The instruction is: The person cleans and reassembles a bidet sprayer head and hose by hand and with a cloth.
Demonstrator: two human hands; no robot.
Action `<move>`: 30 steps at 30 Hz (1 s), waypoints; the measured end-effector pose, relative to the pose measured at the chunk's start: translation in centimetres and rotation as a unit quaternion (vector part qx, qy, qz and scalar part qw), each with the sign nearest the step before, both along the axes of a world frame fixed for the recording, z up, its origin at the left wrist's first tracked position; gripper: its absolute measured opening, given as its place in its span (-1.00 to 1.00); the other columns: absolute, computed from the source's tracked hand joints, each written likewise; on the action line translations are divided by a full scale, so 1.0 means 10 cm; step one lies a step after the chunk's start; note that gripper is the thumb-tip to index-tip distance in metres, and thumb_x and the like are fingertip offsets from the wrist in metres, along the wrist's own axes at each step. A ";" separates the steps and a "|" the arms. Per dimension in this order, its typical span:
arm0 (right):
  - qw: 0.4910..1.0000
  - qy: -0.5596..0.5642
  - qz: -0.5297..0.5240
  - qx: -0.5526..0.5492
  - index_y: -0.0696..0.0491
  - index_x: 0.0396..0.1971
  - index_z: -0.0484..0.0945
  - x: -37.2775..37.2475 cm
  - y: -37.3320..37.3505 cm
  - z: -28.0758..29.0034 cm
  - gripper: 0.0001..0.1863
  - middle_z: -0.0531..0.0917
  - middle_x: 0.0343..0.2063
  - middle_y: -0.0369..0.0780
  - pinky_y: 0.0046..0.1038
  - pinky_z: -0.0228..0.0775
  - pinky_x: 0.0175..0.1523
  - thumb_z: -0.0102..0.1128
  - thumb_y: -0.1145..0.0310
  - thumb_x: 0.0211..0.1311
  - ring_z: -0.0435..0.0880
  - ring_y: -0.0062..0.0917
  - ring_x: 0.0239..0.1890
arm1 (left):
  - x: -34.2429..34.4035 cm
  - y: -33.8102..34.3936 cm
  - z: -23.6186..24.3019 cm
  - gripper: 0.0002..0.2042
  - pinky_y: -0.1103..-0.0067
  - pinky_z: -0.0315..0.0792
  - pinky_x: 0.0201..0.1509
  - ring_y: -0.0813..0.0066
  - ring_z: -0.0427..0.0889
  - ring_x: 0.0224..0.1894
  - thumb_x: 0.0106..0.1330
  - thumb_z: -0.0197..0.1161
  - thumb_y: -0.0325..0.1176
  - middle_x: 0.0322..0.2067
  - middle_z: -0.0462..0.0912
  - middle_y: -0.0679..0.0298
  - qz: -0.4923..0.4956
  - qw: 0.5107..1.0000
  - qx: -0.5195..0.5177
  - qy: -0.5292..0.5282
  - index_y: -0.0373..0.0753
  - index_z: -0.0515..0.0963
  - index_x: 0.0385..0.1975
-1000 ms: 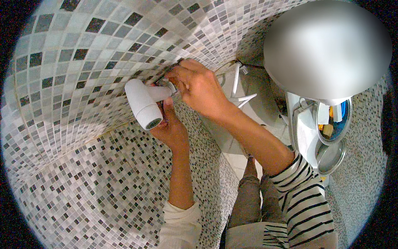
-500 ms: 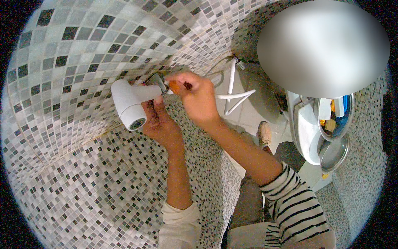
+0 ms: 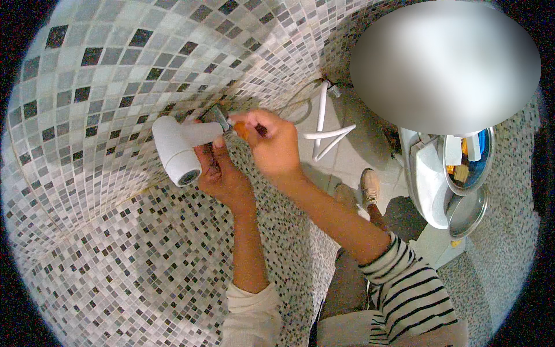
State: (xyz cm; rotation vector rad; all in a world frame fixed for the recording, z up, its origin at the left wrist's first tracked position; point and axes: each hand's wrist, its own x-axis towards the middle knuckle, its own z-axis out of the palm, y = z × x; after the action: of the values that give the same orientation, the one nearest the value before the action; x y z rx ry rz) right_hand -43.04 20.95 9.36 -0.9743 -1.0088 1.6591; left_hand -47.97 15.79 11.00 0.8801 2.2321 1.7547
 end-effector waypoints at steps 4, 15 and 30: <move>0.999 -0.046 0.026 0.004 0.17 -0.39 0.57 0.00 0.12 0.06 -0.88 0.61 -0.50 -0.22 -0.60 0.35 -0.32 0.07 0.54 0.07 0.51 -0.66 -0.45 | -0.03 -0.01 0.04 -0.64 0.58 0.29 0.03 0.44 0.43 -0.07 0.22 0.09 -0.49 -0.06 0.45 0.07 -0.011 0.999 0.003 -0.035 -0.52 0.31 0.00; 0.990 -0.072 0.097 -0.073 0.05 -0.39 0.55 1.16 -0.61 -0.22 -0.91 0.55 -0.30 -0.22 -0.54 0.34 -0.13 0.11 0.41 0.10 0.51 -0.51 -0.25 | -0.13 -0.11 -0.10 -0.71 0.59 0.31 -0.05 0.51 0.46 -0.19 0.20 0.14 -0.48 -0.18 0.53 0.13 -0.009 1.000 0.022 0.021 -0.53 0.40 -0.13; 0.922 -0.212 -0.224 -0.235 -0.04 -0.18 0.40 4.42 -1.47 0.16 -0.80 0.44 -0.27 -0.34 -0.46 0.35 -0.20 -0.10 0.33 0.21 0.44 -0.57 -0.25 | 1.52 -1.20 -0.53 -0.58 0.52 0.13 0.20 0.36 0.31 0.12 0.24 0.09 -0.27 0.07 0.36 0.12 -0.029 0.974 -0.088 -0.209 -0.39 0.32 0.04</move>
State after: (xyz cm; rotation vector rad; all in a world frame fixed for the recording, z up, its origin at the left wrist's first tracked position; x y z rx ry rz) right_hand 1.11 6.30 10.95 -1.7972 -0.5799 1.3434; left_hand -32.78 3.75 5.71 0.4795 2.0194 1.5170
